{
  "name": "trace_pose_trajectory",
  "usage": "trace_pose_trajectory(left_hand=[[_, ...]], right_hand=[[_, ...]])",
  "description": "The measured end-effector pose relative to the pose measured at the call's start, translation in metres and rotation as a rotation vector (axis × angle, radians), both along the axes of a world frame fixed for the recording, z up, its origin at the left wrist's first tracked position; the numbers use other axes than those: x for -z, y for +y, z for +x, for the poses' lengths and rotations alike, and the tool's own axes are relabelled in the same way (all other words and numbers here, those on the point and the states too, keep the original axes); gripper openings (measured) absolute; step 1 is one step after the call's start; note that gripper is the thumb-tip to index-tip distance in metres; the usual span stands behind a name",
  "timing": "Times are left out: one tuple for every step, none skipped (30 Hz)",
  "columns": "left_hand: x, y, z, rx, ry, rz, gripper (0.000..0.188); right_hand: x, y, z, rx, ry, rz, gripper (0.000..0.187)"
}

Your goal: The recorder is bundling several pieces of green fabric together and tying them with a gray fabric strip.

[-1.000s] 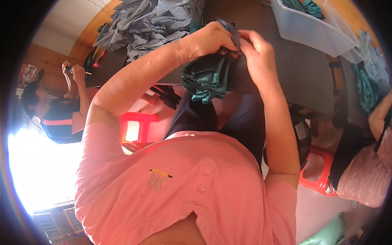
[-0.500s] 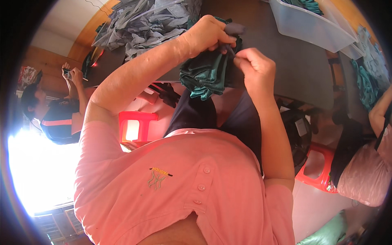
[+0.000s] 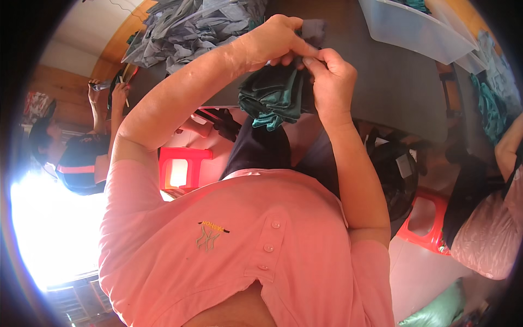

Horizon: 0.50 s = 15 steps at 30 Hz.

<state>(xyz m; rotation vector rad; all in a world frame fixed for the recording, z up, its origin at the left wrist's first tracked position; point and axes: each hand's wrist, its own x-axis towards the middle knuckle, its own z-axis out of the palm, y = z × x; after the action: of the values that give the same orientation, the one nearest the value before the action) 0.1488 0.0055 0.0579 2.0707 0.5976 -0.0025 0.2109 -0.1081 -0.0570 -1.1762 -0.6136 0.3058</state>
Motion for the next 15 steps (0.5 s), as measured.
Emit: trace_pose_trajectory(left_hand=[[0.002,0.003,-0.001,0.036,-0.01,0.005,0.024],[0.005,0.005,-0.001,0.072,-0.02,0.009,0.023],[0.01,0.007,-0.001,0.073,-0.019,0.01,0.023],[0.017,0.008,0.0,0.05,-0.077,0.059,0.021],[0.023,0.008,0.001,0.026,-0.135,0.108,0.02],[0.03,0.009,0.001,0.027,-0.134,0.108,0.02],[0.034,0.007,-0.001,0.082,-0.281,0.344,0.018],[0.037,0.005,-0.001,0.136,-0.427,0.581,0.016],[0.041,0.003,-0.001,0.156,-0.496,0.727,0.017],[0.042,0.001,-0.003,0.159,-0.495,0.725,0.017],[0.042,-0.002,-0.004,0.224,-0.549,0.81,0.016],[0.043,-0.003,-0.004,0.29,-0.603,0.895,0.016],[0.042,-0.002,-0.003,0.345,-0.63,0.942,0.017],[0.043,-0.001,-0.002,0.347,-0.629,0.942,0.017],[0.045,-0.001,-0.001,0.34,-0.658,0.924,0.017]], right_hand=[[0.002,0.001,0.001,0.0,0.002,0.001,0.009],[0.003,0.002,0.002,-0.01,0.076,-0.006,0.01],[0.004,0.002,0.003,-0.019,0.15,-0.013,0.011],[0.005,0.003,0.002,-0.018,0.151,-0.014,0.011],[0.007,0.004,0.001,-0.02,0.15,-0.028,0.013],[0.007,0.004,0.001,-0.022,0.149,-0.043,0.015],[0.007,0.003,0.001,-0.02,0.151,-0.043,0.015],[0.007,0.001,0.0,-0.042,0.185,-0.062,0.016],[0.006,-0.001,0.0,-0.064,0.219,-0.08,0.018],[0.004,-0.004,-0.001,-0.061,0.221,-0.081,0.018],[0.0,-0.005,-0.003,-0.072,0.239,-0.114,0.016],[-0.004,-0.007,-0.003,-0.083,0.256,-0.146,0.015],[-0.011,-0.01,0.0,-0.081,0.258,-0.146,0.015],[-0.018,-0.014,0.004,-0.168,0.341,-0.158,0.014],[-0.021,-0.016,0.006,-0.255,0.423,-0.17,0.015]])
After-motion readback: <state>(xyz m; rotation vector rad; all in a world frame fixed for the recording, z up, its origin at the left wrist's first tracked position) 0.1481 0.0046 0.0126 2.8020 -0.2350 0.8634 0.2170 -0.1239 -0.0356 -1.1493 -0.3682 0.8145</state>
